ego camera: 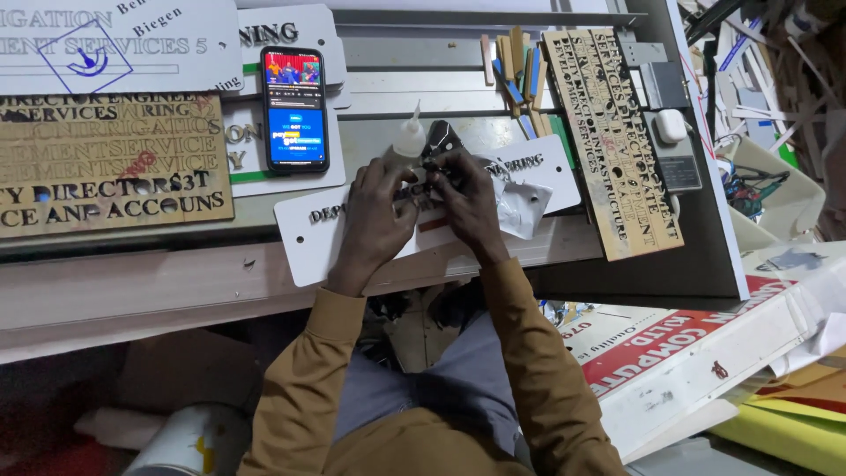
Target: Applying individual letters and graphics to a sign board using hands and a squeegee.
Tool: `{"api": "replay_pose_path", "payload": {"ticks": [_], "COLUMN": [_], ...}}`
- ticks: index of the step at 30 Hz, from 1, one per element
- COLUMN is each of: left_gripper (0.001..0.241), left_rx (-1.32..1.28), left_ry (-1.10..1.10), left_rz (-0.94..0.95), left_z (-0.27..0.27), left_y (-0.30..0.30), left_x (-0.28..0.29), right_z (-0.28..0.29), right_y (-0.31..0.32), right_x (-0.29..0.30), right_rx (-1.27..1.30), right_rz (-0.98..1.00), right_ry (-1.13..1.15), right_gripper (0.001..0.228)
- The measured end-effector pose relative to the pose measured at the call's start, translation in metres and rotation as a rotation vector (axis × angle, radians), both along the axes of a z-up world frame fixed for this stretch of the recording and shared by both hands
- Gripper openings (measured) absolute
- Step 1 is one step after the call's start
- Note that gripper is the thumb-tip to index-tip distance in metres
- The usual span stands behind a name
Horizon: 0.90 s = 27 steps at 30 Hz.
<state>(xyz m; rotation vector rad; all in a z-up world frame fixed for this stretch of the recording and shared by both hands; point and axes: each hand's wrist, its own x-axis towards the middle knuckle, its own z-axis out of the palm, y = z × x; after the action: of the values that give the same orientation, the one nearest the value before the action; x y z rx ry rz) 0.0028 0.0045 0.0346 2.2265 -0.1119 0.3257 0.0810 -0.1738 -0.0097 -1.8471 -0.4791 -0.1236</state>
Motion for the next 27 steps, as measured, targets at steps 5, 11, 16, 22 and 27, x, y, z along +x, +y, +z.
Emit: {"api": "replay_pose_path", "payload": {"ticks": [5, 11, 16, 22, 27], "left_gripper": [0.038, 0.051, 0.049, 0.048, 0.049], "left_rx": [0.082, 0.203, 0.237, 0.253, 0.242], "left_ry": [0.062, 0.068, 0.052, 0.063, 0.073], "left_rz": [-0.001, -0.001, -0.007, -0.009, -0.010], "left_z": [0.004, -0.004, -0.005, -0.009, 0.003], "left_y": [-0.002, -0.003, -0.004, -0.002, -0.002], "left_x": [0.001, 0.005, 0.006, 0.007, 0.003], "right_z": [0.007, 0.006, 0.012, 0.014, 0.019], "right_y": [0.001, -0.003, -0.003, 0.000, -0.002], "right_x": [-0.003, 0.000, -0.005, -0.008, -0.010], "right_rx": [0.066, 0.090, 0.128, 0.230, 0.280], "right_rz": [0.008, 0.002, 0.003, -0.018, 0.011], "right_ry": [0.026, 0.007, -0.014, 0.001, 0.040], "right_gripper": [0.010, 0.010, 0.008, 0.006, 0.003]}}
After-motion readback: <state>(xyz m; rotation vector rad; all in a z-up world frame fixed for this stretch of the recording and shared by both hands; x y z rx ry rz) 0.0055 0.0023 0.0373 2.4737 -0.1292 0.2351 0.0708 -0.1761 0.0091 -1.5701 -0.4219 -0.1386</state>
